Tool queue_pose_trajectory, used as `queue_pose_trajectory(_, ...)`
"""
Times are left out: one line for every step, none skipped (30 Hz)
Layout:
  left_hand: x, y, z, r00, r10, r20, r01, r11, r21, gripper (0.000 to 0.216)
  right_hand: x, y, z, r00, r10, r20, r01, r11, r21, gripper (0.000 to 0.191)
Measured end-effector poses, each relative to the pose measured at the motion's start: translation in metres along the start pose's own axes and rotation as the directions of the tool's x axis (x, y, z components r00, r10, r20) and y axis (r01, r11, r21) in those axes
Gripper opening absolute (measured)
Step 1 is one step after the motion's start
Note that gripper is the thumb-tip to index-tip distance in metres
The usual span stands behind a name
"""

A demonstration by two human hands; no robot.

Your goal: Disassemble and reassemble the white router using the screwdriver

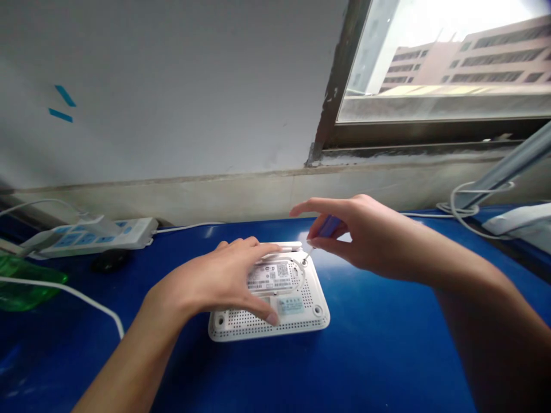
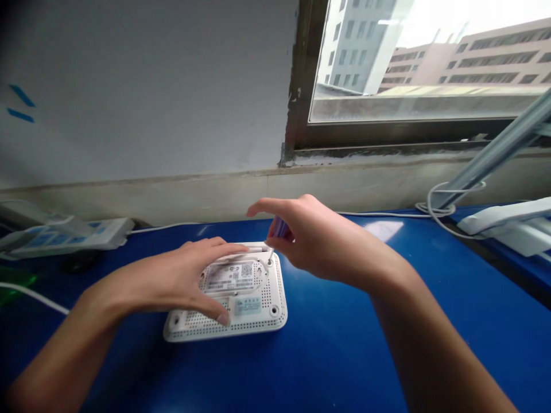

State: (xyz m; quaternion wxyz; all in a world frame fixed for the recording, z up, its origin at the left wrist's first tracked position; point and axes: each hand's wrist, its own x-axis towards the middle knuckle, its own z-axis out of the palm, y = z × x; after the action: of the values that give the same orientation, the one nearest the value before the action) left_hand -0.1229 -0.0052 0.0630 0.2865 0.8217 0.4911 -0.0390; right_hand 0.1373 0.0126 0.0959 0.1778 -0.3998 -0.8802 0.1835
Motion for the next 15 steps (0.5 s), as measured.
queue_pose_trajectory(0.000, 0.000, -0.001, 1.000, 0.016, -0.015, -0.016, 1.000, -0.017, 0.099, -0.001, 0.001, -0.003, 1.000, -0.009, -0.014, 0.009, 1.000, 0.003, 0.046)
queue_pose_trajectory(0.000, 0.001, -0.001, 0.999, 0.035, -0.040, -0.036, 0.999, -0.030, 0.095, -0.003, 0.001, -0.007, 0.999, -0.017, -0.027, 0.017, 1.000, 0.007, 0.046)
queue_pose_trajectory(0.002, 0.002, -0.001, 0.995, 0.056, -0.077, -0.059, 0.998, -0.037, 0.089, -0.004, 0.002, -0.010, 0.999, -0.022, -0.036, 0.022, 1.000, 0.011, 0.046)
queue_pose_trajectory(0.005, 0.005, 0.001, 0.989, 0.077, -0.125, -0.083, 0.996, -0.039, 0.081, -0.006, 0.002, -0.013, 0.999, -0.023, -0.044, 0.024, 1.000, 0.015, 0.045)
queue_pose_trajectory(0.008, 0.010, 0.004, 0.978, 0.102, -0.182, -0.110, 0.993, -0.036, 0.070, -0.007, 0.003, -0.016, 0.999, -0.020, -0.048, 0.021, 1.000, 0.021, 0.045)
queue_pose_trajectory(0.012, 0.015, 0.007, 0.961, 0.130, -0.242, -0.141, 0.990, -0.030, 0.058, -0.008, 0.003, -0.018, 0.999, -0.016, -0.048, 0.017, 0.999, 0.029, 0.044)
queue_pose_trajectory(0.017, 0.022, 0.012, 0.939, 0.161, -0.303, -0.177, 0.984, -0.027, 0.047, -0.010, 0.002, -0.020, 0.999, -0.010, -0.047, 0.012, 0.999, 0.040, 0.044)
queue_pose_trajectory(0.022, 0.030, 0.018, 0.913, 0.186, -0.363, -0.210, 0.977, -0.027, 0.041, -0.011, 0.002, -0.022, 0.999, -0.006, -0.045, 0.008, 0.999, 0.054, 0.043)
queue_pose_trajectory(0.027, 0.037, 0.024, 0.884, 0.206, -0.419, -0.243, 0.969, -0.038, 0.039, -0.012, 0.001, -0.024, 0.999, -0.004, -0.040, 0.006, 0.998, 0.066, 0.043)
queue_pose_trajectory(0.032, 0.044, 0.030, 0.855, 0.216, -0.471, -0.275, 0.959, -0.059, 0.036, -0.014, 0.000, -0.026, 0.999, -0.003, -0.036, 0.006, 0.997, 0.074, 0.042)
queue_pose_trajectory(0.037, 0.051, 0.036, 0.829, 0.222, -0.512, -0.307, 0.948, -0.084, 0.030, -0.015, 0.000, -0.028, 1.000, -0.003, -0.031, 0.005, 0.997, 0.073, 0.041)
queue_pose_trajectory(0.041, 0.056, 0.042, 0.813, 0.212, -0.543, -0.317, 0.943, -0.105, 0.020, -0.017, -0.001, -0.031, 1.000, 0.000, -0.025, 0.002, 0.998, 0.062, 0.041)
queue_pose_trajectory(0.044, 0.060, 0.047, 0.804, 0.196, -0.561, -0.311, 0.943, -0.116, 0.016, -0.020, -0.001, -0.033, 1.000, 0.004, -0.021, -0.004, 0.999, 0.043, 0.041)
queue_pose_trajectory(0.047, 0.063, 0.052, 0.803, 0.189, -0.564, -0.303, 0.946, -0.114, 0.014, -0.022, 0.000, -0.036, 1.000, 0.012, -0.018, -0.012, 1.000, 0.018, 0.041)
queue_pose_trajectory(0.050, 0.066, 0.056, 0.807, 0.189, -0.559, -0.292, 0.951, -0.100, 0.013, -0.025, 0.002, -0.038, 1.000, 0.024, -0.018, -0.024, 1.000, -0.011, 0.043)
